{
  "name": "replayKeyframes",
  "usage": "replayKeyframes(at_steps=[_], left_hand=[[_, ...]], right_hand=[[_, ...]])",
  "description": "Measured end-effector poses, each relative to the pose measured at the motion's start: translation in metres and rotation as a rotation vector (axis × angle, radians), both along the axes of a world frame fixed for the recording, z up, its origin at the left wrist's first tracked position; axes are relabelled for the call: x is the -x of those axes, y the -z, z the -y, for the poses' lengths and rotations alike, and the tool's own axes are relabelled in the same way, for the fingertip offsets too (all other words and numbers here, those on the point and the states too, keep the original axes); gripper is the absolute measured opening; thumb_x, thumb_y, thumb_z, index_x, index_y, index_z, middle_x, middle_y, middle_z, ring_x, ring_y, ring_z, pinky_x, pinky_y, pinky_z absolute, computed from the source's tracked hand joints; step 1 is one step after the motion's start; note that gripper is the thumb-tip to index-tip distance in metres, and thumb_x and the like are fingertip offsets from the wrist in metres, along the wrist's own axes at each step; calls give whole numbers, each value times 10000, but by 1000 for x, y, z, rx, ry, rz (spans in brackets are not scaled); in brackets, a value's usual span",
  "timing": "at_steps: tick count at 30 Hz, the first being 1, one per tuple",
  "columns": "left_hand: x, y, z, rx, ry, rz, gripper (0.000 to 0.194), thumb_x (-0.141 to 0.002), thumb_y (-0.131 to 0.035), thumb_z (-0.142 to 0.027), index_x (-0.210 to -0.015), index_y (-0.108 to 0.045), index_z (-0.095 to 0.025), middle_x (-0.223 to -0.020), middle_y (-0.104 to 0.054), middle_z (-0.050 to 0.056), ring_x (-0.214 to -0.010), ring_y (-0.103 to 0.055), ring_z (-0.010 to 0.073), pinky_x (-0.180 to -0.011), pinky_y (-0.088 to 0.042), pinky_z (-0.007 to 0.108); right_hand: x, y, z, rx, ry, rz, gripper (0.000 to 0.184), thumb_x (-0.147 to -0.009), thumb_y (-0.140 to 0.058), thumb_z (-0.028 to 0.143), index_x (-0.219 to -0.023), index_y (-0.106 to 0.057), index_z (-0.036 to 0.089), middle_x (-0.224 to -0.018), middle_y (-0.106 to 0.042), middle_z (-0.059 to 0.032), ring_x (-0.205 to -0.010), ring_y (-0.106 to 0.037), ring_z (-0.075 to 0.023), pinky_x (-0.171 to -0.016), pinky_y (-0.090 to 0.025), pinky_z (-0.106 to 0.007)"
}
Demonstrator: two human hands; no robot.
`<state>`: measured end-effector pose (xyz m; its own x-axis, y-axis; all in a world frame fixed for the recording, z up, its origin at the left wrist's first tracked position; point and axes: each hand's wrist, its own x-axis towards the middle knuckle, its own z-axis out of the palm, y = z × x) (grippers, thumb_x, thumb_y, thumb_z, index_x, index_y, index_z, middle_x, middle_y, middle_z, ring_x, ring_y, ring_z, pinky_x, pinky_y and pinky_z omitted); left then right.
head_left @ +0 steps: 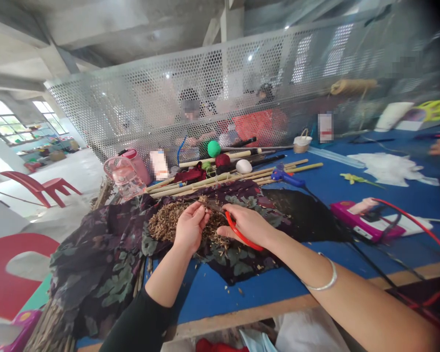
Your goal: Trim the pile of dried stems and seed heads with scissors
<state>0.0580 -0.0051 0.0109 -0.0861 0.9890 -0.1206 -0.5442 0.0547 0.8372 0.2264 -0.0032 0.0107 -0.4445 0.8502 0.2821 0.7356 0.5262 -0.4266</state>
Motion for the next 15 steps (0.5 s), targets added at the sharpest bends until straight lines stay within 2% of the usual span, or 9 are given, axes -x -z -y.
replayKeyframes(at_steps=[4,8,10,15], left_hand=[[1,2,-1,0,-25,-34,121,-699,-674,-119,-768,-575,-124,-687,-613,1,-618,-593,45,-597,-475,128],[2,3,-2,32,-75,-69,104,-693,-683,-134,-752,-601,-112,-705,-624,7,-611,-586,38,-597,-467,126],[1,4,-2,28,-92,-84,125,-677,-701,-161,-749,-609,-116,-710,-627,3,-615,-587,39,-614,-468,134],[0,8,-2,6,-144,-107,264,-643,-731,-186,-863,-593,-139,-752,-663,20,-672,-624,80,-636,-476,176]], right_hand=[[2,-3,2,-14,34,27,575,-744,-532,598,-1146,-513,188,-1022,-643,-110,-927,-612,-246,-735,-430,-299],[2,-7,4,-25,84,129,533,-743,-471,662,-1027,-568,221,-733,-674,-58,-756,-647,-248,-611,-411,-283],[2,-7,4,-43,101,166,520,-736,-452,686,-946,-585,230,-671,-663,-51,-710,-648,-248,-571,-392,-275],[5,-4,5,-69,129,201,518,-723,-429,718,-808,-580,230,-623,-650,-55,-646,-641,-241,-524,-356,-260]])
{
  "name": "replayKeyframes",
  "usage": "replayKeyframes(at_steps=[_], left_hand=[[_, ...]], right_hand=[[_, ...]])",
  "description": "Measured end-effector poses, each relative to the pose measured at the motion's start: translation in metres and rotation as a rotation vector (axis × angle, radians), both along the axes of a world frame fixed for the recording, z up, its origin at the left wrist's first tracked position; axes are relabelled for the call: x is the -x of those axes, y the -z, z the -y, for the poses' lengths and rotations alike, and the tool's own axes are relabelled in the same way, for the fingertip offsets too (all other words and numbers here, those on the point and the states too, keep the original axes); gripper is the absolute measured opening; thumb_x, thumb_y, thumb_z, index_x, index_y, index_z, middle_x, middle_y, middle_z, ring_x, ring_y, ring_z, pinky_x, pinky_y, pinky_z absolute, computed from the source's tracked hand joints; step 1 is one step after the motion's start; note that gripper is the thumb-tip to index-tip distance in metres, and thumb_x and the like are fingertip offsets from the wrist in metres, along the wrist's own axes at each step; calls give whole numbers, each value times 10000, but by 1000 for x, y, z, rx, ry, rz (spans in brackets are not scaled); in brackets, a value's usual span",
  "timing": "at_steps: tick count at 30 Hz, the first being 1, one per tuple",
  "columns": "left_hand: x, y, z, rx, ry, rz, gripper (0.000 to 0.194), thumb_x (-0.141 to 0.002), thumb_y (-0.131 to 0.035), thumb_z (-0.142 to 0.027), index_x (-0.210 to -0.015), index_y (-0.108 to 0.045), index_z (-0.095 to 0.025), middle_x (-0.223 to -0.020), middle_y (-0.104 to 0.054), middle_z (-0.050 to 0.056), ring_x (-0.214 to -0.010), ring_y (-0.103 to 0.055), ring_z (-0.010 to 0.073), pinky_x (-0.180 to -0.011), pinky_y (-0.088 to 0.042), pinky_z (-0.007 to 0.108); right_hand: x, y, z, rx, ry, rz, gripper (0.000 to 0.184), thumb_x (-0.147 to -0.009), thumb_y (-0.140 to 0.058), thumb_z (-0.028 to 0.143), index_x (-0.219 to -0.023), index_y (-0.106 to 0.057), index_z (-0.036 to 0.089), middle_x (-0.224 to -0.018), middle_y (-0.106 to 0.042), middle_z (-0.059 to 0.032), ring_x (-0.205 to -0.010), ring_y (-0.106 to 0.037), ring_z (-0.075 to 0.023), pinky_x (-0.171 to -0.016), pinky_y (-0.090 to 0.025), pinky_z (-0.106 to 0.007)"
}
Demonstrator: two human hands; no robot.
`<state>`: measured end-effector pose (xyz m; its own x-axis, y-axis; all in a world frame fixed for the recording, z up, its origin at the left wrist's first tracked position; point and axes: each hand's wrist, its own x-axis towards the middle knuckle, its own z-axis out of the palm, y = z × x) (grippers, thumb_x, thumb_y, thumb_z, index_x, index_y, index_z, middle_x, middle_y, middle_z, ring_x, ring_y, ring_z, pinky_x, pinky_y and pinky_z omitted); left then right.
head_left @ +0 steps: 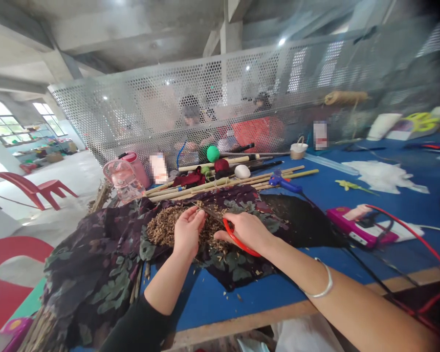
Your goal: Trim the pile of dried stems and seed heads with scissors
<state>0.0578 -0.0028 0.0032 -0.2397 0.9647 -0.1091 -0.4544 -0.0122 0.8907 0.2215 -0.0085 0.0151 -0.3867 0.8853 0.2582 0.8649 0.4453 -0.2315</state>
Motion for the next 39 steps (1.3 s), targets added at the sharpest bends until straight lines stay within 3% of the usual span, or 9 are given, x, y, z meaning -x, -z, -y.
replayKeyframes(at_steps=[11,20,31,39], left_hand=[[4,5,-5,53,14,-4,143,-703,-663,-102,-840,-624,-117,-745,-660,31,-629,-622,69,-569,-483,149],[3,6,-4,37,-14,-14,136,-675,-699,-130,-796,-637,-117,-727,-646,23,-619,-613,69,-578,-492,160],[3,5,-5,41,-1,-27,160,-630,-729,-147,-768,-656,-112,-702,-654,29,-594,-597,70,-592,-489,178],[-2,5,-2,48,9,-24,178,-610,-743,-144,-757,-647,-114,-651,-647,21,-576,-603,76,-581,-487,182]], right_hand=[[2,-4,0,106,-36,-104,473,-776,-415,661,-626,-526,227,-584,-617,-37,-581,-600,-183,-496,-331,-232],[3,-1,2,159,-62,-185,479,-789,-419,630,-575,-486,206,-523,-563,-9,-467,-466,-120,-468,-311,-226],[-2,0,-2,146,-102,-179,476,-795,-427,612,-556,-447,200,-545,-551,-13,-487,-491,-120,-489,-305,-218],[1,1,1,84,-56,-106,441,-742,-475,652,-663,-489,219,-584,-581,-17,-549,-542,-157,-506,-307,-226]])
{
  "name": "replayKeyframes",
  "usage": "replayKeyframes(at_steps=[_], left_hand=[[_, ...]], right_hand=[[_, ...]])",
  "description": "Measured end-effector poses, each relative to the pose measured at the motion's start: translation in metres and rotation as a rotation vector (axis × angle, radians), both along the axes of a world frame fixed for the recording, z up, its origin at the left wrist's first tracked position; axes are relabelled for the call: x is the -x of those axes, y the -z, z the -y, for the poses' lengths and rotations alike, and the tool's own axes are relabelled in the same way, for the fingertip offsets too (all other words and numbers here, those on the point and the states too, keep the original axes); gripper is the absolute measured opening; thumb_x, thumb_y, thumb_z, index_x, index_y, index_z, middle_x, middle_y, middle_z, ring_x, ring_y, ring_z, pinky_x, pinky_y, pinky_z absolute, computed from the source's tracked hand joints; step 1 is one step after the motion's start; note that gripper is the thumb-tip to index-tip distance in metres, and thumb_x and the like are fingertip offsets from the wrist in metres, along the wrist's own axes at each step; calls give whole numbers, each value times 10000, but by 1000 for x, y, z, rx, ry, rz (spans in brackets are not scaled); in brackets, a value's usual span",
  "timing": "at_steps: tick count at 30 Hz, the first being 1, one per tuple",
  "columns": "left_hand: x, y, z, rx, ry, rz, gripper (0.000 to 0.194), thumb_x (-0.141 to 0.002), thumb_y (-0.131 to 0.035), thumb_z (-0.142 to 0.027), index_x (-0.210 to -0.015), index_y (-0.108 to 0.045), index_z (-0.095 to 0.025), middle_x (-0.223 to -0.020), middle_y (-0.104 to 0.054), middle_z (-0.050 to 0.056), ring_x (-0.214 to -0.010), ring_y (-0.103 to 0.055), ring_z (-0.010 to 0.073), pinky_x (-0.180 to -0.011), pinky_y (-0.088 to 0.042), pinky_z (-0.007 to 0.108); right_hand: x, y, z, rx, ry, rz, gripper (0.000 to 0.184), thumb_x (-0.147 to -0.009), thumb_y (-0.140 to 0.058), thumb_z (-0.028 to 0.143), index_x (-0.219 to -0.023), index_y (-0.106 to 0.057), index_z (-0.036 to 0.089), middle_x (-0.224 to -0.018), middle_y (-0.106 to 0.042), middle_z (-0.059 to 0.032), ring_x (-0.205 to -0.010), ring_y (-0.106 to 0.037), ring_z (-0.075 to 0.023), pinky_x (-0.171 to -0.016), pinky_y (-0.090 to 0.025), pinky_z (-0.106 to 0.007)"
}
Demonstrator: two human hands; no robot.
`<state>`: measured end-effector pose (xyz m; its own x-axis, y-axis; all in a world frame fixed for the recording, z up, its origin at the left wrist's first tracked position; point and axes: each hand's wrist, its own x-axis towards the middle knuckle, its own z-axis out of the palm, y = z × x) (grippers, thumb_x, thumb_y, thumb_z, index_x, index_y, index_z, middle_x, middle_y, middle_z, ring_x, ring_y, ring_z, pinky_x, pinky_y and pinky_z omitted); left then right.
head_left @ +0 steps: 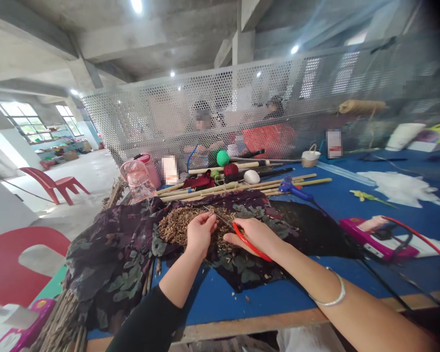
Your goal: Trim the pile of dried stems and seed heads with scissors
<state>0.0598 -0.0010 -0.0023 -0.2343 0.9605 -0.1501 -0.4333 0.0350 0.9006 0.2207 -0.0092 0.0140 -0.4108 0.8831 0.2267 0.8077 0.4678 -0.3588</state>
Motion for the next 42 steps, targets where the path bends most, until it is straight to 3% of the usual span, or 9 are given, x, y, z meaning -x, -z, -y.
replayKeyframes(at_steps=[11,16,21,25,30,36,42], left_hand=[[3,1,0,-52,9,0,256,-583,-758,-176,-721,-546,-136,-560,-591,-19,-540,-592,78,-496,-459,155],[3,1,-1,-45,23,5,249,-542,-777,-193,-706,-605,-119,-603,-611,-9,-558,-591,71,-562,-478,170],[2,-3,0,-65,11,74,185,-604,-745,-236,-709,-655,-113,-677,-637,18,-615,-600,72,-608,-482,175],[4,-3,-1,-53,12,131,174,-610,-730,-132,-772,-666,-119,-733,-659,32,-645,-610,76,-634,-484,180],[7,-3,-4,-89,-12,200,192,-630,-708,-97,-802,-631,-134,-728,-653,14,-637,-606,63,-627,-477,166],[5,-6,-1,-103,28,226,254,-613,-729,-110,-813,-577,-150,-693,-623,-15,-594,-582,41,-628,-476,156],[2,-5,3,-96,47,145,260,-533,-775,-162,-681,-564,-131,-638,-592,-26,-576,-566,45,-627,-477,172]], right_hand=[[2,-4,0,84,-11,-95,481,-777,-433,636,-556,-445,210,-519,-537,-11,-462,-475,-131,-470,-301,-224],[1,2,-3,82,-16,-100,468,-786,-439,609,-549,-434,205,-509,-511,-2,-444,-443,-120,-464,-292,-226],[0,3,-4,71,-22,-112,449,-798,-433,597,-577,-452,206,-534,-530,-3,-471,-471,-127,-490,-310,-228],[-1,1,-2,22,-22,-67,410,-797,-440,597,-691,-514,208,-601,-574,-16,-551,-542,-153,-522,-329,-230],[-1,0,0,-11,0,-25,501,-777,-491,581,-1102,-493,201,-693,-622,-33,-704,-617,-212,-589,-372,-250],[2,1,1,-34,-44,-88,549,-732,-569,536,-1148,-489,187,-1076,-612,-107,-962,-592,-249,-774,-437,-319],[4,2,0,-84,-9,-77,571,-715,-584,526,-1150,-516,163,-1092,-610,-130,-977,-589,-271,-812,-454,-367]])
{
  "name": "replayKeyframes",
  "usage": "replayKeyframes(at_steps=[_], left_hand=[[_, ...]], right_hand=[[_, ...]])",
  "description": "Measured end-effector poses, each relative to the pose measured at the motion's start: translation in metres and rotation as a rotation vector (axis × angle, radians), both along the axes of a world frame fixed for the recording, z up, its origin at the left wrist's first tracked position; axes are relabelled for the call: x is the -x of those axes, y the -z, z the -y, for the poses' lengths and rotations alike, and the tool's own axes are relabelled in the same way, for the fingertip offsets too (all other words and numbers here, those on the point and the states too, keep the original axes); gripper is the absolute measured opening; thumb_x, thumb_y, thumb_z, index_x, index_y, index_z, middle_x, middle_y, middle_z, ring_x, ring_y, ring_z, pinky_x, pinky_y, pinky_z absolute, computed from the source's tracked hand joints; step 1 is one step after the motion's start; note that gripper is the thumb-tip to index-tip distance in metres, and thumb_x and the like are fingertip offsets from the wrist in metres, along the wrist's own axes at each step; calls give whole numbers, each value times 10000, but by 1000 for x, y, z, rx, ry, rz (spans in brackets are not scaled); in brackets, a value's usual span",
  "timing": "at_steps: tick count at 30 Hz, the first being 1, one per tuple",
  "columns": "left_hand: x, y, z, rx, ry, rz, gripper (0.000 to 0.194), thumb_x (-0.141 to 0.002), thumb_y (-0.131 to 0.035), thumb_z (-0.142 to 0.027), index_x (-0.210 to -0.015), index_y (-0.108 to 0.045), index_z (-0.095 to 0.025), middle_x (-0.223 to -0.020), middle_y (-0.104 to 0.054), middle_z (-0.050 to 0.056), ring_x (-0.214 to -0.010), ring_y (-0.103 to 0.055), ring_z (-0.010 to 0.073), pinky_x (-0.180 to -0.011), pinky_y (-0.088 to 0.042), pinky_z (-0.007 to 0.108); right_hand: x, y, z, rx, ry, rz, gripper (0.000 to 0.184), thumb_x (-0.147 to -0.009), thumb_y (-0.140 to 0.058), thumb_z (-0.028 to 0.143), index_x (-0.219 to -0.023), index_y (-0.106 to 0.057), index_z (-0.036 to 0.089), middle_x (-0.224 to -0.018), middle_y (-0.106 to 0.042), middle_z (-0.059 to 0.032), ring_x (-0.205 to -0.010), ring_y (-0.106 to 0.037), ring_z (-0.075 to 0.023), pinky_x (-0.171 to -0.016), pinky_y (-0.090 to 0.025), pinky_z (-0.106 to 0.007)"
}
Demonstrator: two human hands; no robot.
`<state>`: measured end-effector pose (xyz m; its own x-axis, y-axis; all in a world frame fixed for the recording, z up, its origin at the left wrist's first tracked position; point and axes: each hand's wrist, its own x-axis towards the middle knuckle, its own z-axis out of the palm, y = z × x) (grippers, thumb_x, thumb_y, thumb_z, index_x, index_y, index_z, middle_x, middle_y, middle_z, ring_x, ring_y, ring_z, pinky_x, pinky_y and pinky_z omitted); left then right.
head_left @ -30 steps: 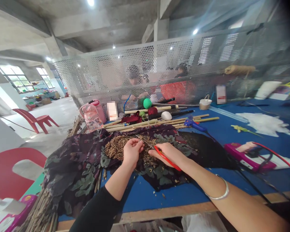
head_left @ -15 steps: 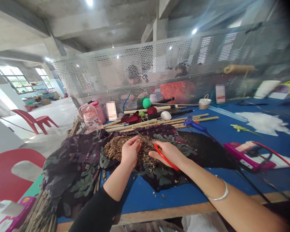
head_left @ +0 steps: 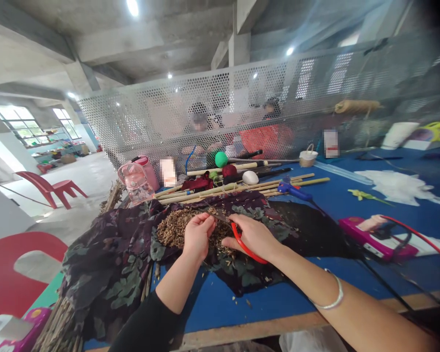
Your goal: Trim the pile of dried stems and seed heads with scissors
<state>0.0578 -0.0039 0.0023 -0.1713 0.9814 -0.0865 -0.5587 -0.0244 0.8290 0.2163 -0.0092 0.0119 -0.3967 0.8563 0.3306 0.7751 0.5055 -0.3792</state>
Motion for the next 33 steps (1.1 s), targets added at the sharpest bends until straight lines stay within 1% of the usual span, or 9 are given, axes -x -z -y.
replayKeyframes(at_steps=[4,8,12,16,19,22,26,29,33], left_hand=[[-1,1,0,-10,-20,-4,269,-497,-785,-179,-655,-575,-123,-621,-580,-29,-574,-559,48,-622,-475,177],[0,1,-1,-15,-52,-12,302,-478,-792,-200,-682,-583,-125,-635,-585,-29,-576,-559,49,-616,-471,178],[2,0,-1,-42,-83,-25,352,-498,-790,-222,-765,-574,-146,-629,-581,-44,-558,-557,46,-592,-464,174],[3,1,0,-25,-98,-63,392,-501,-792,-228,-802,-553,-151,-644,-604,-28,-556,-571,57,-572,-463,175],[3,1,-1,5,-108,-82,391,-494,-797,-233,-779,-543,-150,-625,-605,-24,-544,-573,61,-551,-461,173],[3,2,-1,29,-114,-94,391,-484,-805,-239,-760,-543,-149,-616,-605,-24,-547,-582,66,-542,-463,172],[2,2,-1,25,-76,-96,385,-494,-805,-241,-754,-537,-148,-614,-612,-16,-562,-594,75,-522,-454,162],[2,2,-2,-1,-60,-62,357,-517,-791,-214,-760,-538,-148,-627,-617,-16,-580,-600,71,-560,-465,167],[1,1,-1,-22,-38,-31,300,-554,-761,-172,-757,-541,-150,-648,-618,-12,-608,-611,76,-614,-477,188]], right_hand=[[-1,2,-2,-22,-6,-9,569,-709,-584,538,-1131,-532,160,-1071,-622,-129,-971,-595,-269,-802,-464,-359],[0,2,-2,-26,6,2,546,-702,-579,564,-1093,-559,183,-1008,-655,-106,-917,-620,-257,-763,-463,-336],[0,-1,0,-19,42,58,483,-715,-547,594,-1007,-597,213,-802,-688,-69,-768,-648,-244,-647,-441,-297],[-1,-2,0,-5,50,96,409,-756,-492,601,-877,-609,228,-636,-663,-48,-641,-642,-225,-570,-395,-265],[-2,0,0,-16,49,96,361,-794,-454,567,-785,-589,233,-637,-662,-48,-631,-639,-217,-552,-373,-255],[-3,1,-1,-10,42,82,269,-818,-456,455,-731,-570,227,-624,-653,-39,-598,-619,-187,-537,-354,-239],[-3,1,-3,61,-9,10,219,-810,-456,348,-668,-545,207,-571,-611,-14,-520,-548,-135,-503,-334,-213],[-4,1,-4,98,-37,-33,248,-814,-448,338,-624,-521,196,-550,-583,-7,-492,-509,-118,-490,-323,-207],[-5,0,-5,63,-9,-32,278,-819,-465,398,-636,-528,199,-552,-571,-14,-502,-517,-134,-517,-332,-221]])
